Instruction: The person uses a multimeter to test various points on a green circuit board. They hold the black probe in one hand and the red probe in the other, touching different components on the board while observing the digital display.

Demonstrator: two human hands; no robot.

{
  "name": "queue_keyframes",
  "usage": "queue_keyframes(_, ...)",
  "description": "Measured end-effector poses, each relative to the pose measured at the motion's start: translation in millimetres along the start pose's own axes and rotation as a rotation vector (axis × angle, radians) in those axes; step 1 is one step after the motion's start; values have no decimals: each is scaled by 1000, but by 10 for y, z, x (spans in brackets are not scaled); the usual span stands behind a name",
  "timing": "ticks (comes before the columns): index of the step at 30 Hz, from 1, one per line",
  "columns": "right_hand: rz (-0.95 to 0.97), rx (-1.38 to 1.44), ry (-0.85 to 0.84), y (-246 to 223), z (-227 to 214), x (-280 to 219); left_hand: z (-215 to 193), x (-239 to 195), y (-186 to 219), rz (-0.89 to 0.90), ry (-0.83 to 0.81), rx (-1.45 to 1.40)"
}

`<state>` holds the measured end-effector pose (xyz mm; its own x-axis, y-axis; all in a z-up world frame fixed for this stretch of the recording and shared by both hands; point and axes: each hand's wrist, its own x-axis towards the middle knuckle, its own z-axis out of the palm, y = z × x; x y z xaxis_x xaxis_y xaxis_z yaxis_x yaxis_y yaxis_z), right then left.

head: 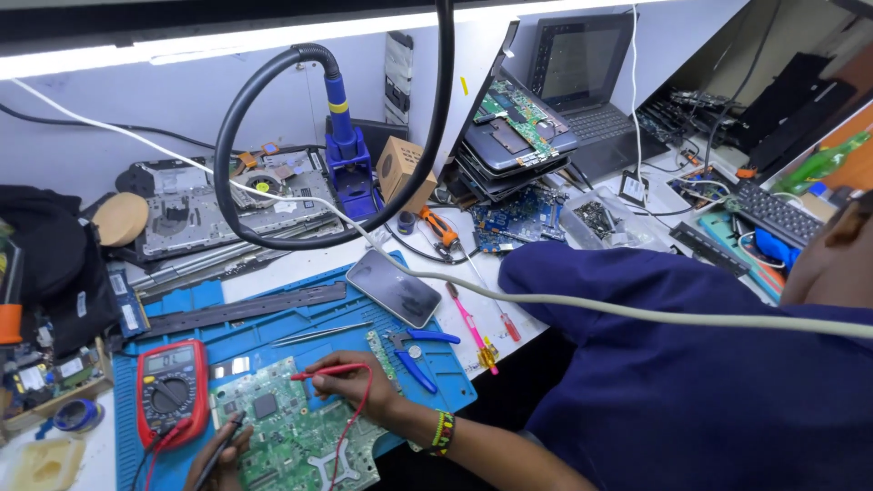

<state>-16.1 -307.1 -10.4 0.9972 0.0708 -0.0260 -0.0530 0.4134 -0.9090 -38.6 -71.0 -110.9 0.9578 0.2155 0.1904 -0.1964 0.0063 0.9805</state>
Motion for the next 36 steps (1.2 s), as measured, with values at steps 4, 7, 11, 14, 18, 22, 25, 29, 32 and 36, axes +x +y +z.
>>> queue_keyframes(4,7,-289,-23,-30,0,-32,41,-75,514,9,7,5)
queue_keyframes(7,21,-327,-58,74,-43,-75,28,-178,800,152,-34,100)
queue_keyframes(11,25,-233,71,389,-235,4,151,-19,1186,260,-13,103)
queue_keyframes(14,-53,-209,69,181,-23,-115,89,-2,1264,283,8,127)
queue_keyframes(18,-118,-182,44,215,-23,-95,50,20,1198,204,-13,143)
queue_keyframes(22,-233,-105,-7,151,20,-100,39,6,1153,209,76,86)
queue_keyframes(25,-214,-83,14,208,-67,-116,5,29,1136,253,95,91)
queue_keyframes(29,-147,-120,25,48,-32,-168,16,7,1070,277,136,57)
queue_keyframes(32,-109,-192,-21,-234,32,-199,48,8,1130,243,73,33)
queue_keyframes(36,-115,-54,-149,-233,-237,-240,-14,-31,1006,140,13,10)
